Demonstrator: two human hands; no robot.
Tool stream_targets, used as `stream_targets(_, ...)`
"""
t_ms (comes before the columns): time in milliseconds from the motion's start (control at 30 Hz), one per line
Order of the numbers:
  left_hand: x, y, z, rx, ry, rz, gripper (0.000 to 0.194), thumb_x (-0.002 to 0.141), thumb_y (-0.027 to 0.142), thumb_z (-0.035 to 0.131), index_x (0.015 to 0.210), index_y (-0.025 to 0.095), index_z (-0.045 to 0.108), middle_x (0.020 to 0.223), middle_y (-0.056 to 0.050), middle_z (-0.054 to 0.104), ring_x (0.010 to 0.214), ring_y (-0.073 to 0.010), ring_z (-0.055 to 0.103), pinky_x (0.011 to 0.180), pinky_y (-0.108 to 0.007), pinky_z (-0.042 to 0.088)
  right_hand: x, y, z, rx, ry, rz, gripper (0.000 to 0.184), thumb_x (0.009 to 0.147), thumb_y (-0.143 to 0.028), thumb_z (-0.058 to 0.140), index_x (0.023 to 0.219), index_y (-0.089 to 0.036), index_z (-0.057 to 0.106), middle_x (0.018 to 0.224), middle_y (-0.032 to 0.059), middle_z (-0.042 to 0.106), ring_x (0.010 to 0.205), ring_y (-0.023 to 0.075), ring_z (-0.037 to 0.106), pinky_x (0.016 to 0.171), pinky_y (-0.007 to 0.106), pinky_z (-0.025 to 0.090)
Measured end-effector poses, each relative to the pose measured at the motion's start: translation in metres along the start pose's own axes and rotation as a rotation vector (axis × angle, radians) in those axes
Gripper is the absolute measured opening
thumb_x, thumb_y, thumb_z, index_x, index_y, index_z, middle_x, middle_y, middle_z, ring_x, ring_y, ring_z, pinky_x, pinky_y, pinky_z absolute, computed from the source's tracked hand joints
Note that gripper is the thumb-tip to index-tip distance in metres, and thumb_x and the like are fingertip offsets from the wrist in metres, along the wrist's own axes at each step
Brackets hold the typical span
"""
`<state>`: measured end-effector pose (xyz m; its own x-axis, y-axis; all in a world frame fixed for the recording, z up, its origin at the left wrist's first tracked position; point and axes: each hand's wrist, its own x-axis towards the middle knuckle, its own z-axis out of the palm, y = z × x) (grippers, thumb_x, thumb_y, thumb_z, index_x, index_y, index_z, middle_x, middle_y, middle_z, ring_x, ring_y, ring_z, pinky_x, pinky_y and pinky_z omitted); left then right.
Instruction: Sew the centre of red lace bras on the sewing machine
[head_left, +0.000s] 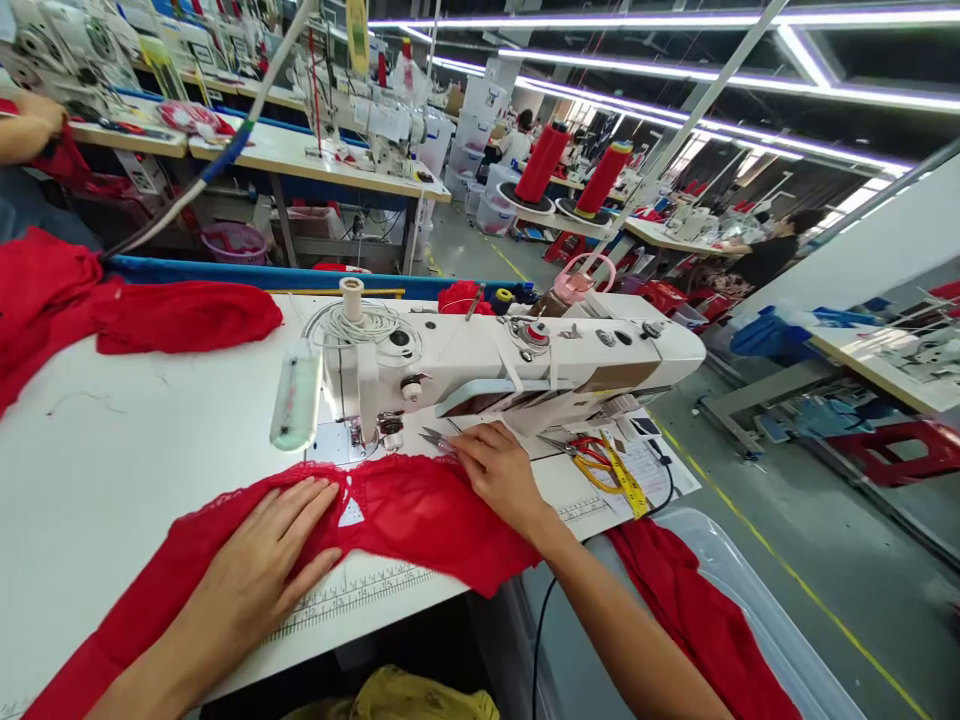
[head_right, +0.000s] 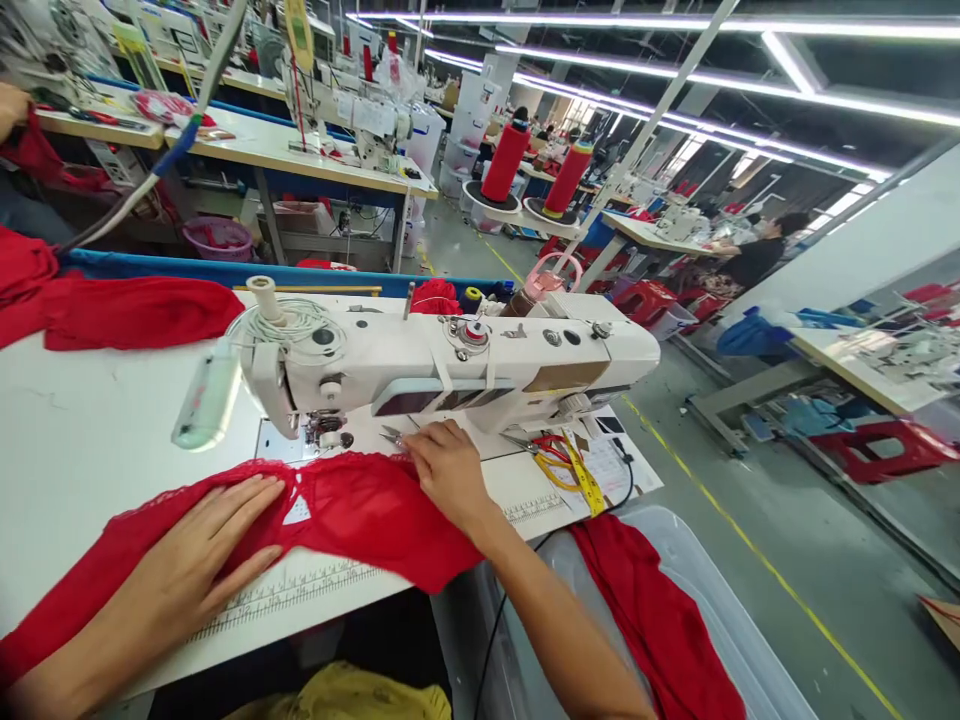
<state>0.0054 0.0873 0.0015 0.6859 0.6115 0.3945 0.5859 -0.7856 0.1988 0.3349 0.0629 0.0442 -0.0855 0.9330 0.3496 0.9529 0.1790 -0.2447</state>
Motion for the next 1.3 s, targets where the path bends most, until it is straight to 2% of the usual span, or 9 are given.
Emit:
stream_targets(367, -0.009, 0.021, -0.038, 0.038, 0.132, -0.122, 0.038, 0.101, 0.023, 0.049, 0.139, 0.016, 0.049, 0.13, -0.012, 0.064, 0.122, -0.0245, 0.058, 0.107, -0.04, 0.044, 0.017, -0.008, 0.014, -0.048, -0.092, 0.011, 0.022, 0.094, -0.013, 0.051, 0.099, -0.02, 0.072, 0.092, 0.0092, 0.069, 0.089, 0.0255, 0.059, 0.081, 0.037, 0.043)
stream_targets(533, -0.014, 0.012, -0.035, 0.108, 0.163, -0.328, 0.04, 0.1, 0.036, 0.05, 0.133, 0.012, 0.053, 0.126, -0.016, 0.064, 0.122, -0.0302, 0.057, 0.106, -0.046, 0.043, 0.001, -0.045, 0.003, 0.106, -0.115, -0.08, 0.029, 0.095, -0.006, 0.04, 0.105, -0.019, 0.064, 0.103, 0.0092, 0.068, 0.096, 0.022, 0.062, 0.084, 0.032, 0.046)
stream_targets(633, -0.009, 0.009, -0.028, 0.188, 0.06, -0.41, 0.069, 0.091, 0.056, 0.06, 0.138, 0.008, 0.047, 0.13, -0.021, 0.061, 0.122, -0.0374, 0.055, 0.102, -0.05, 0.045, -0.001, -0.074, 0.001, 0.158, -0.284, -0.092, 0.025, 0.099, -0.011, 0.038, 0.104, -0.02, 0.061, 0.096, 0.0057, 0.071, 0.087, 0.0201, 0.066, 0.074, 0.03, 0.045)
stream_targets(733, -0.001, 0.013, -0.029, 0.215, -0.106, -0.493, 0.081, 0.082, 0.056, 0.072, 0.14, 0.007, 0.045, 0.126, -0.021, 0.063, 0.113, -0.0377, 0.059, 0.092, -0.048, 0.048, 0.007, -0.092, 0.003, 0.098, -0.403, -0.015, 0.023, 0.099, -0.036, 0.056, 0.117, -0.023, 0.058, 0.098, 0.004, 0.074, 0.085, 0.0234, 0.069, 0.07, 0.031, 0.041)
stream_targets(833, 0.007, 0.018, -0.038, 0.141, -0.285, -0.588, 0.057, 0.084, 0.047, 0.072, 0.125, 0.011, 0.056, 0.104, -0.013, 0.07, 0.094, -0.032, 0.065, 0.079, -0.041, 0.048, 0.015, -0.092, 0.011, 0.005, -0.459, 0.037, 0.041, 0.092, -0.044, 0.066, 0.125, -0.022, 0.056, 0.088, 0.0039, 0.076, 0.078, 0.0256, 0.069, 0.063, 0.03, 0.036)
stream_targets(967, 0.01, 0.018, -0.047, -0.037, -0.404, -0.597, 0.021, 0.089, 0.039, 0.065, 0.081, 0.02, 0.058, 0.078, -0.002, 0.065, 0.074, -0.0236, 0.061, 0.069, -0.034, 0.042, 0.012, -0.083, 0.024, -0.026, -0.4, -0.007, 0.007, 0.091, -0.026, 0.065, 0.097, -0.023, 0.065, 0.077, -0.0003, 0.075, 0.069, 0.0205, 0.067, 0.056, 0.027, 0.029)
stream_targets(1100, 0.014, 0.011, -0.052, 0.02, -0.092, -0.374, 0.014, 0.087, 0.021, 0.059, 0.074, 0.021, 0.056, 0.079, -0.002, 0.062, 0.075, -0.0217, 0.057, 0.068, -0.033, 0.039, -0.004, -0.087, 0.014, -0.053, -0.235, -0.066, 0.016, 0.083, -0.006, 0.058, 0.088, -0.02, 0.063, 0.072, 0.0, 0.071, 0.061, 0.0165, 0.062, 0.055, 0.028, 0.029)
stream_targets(1233, 0.019, 0.001, -0.062, 0.19, 0.515, -0.241, 0.016, 0.085, 0.01, 0.05, 0.076, 0.022, 0.057, 0.08, -0.003, 0.066, 0.078, -0.021, 0.058, 0.08, -0.038, 0.039, -0.019, -0.105, -0.018, -0.022, 0.387, -0.477, 0.016, 0.088, -0.009, 0.059, 0.102, -0.013, 0.064, 0.062, 0.0007, 0.062, 0.056, 0.0149, 0.054, 0.057, 0.029, 0.037)
stream_targets(1300, 0.016, 0.001, -0.062, 0.212, 0.623, -0.258, 0.018, 0.088, 0.011, 0.048, 0.076, 0.022, 0.056, 0.081, -0.003, 0.066, 0.082, -0.0209, 0.059, 0.083, -0.039, 0.041, -0.026, -0.115, -0.025, -0.012, 0.48, -0.619, 0.021, 0.088, -0.011, 0.063, 0.109, -0.009, 0.063, 0.061, 0.0016, 0.06, 0.057, 0.0162, 0.054, 0.055, 0.03, 0.037)
